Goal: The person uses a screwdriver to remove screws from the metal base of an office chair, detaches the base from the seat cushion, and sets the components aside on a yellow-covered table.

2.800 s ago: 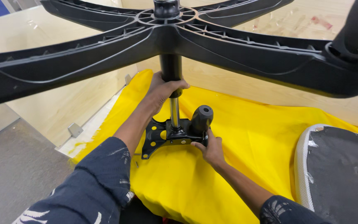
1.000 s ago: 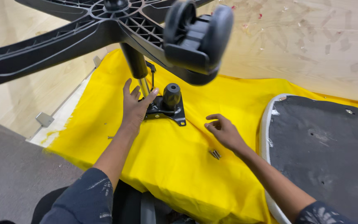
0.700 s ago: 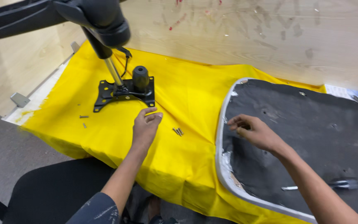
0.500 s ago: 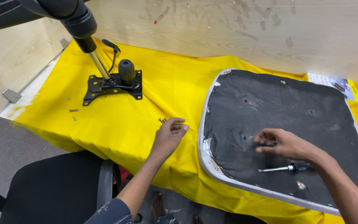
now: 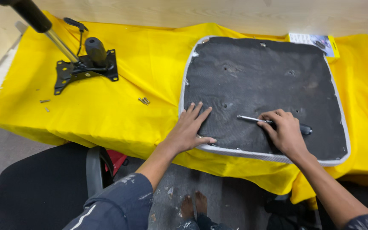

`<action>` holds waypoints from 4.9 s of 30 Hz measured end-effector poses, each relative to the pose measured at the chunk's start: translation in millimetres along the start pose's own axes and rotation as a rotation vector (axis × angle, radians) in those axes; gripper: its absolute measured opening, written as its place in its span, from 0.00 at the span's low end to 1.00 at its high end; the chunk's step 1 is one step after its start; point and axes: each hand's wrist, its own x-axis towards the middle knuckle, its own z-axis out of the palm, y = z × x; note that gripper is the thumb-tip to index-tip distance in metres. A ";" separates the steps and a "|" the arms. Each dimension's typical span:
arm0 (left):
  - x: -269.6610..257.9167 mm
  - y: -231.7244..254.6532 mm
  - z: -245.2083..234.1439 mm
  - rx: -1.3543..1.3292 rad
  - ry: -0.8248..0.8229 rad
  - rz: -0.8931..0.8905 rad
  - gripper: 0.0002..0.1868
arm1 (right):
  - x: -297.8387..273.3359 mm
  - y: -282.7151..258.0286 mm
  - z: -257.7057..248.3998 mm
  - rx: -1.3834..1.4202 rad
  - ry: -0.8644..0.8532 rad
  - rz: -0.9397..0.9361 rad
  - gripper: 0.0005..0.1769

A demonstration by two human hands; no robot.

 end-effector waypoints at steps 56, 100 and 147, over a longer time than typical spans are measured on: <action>11.3 26.6 30.8 0.285 0.170 -0.312 0.38 | -15.4 44.8 -24.0 -0.121 0.208 -0.186 0.14; 169.4 -102.3 -12.2 -0.545 0.027 -0.822 0.64 | 52.7 195.5 -44.6 -0.245 0.037 0.887 0.62; 18.6 187.7 52.3 -1.583 0.954 -1.755 0.67 | 401.4 207.6 -33.6 -0.408 -0.459 0.094 0.56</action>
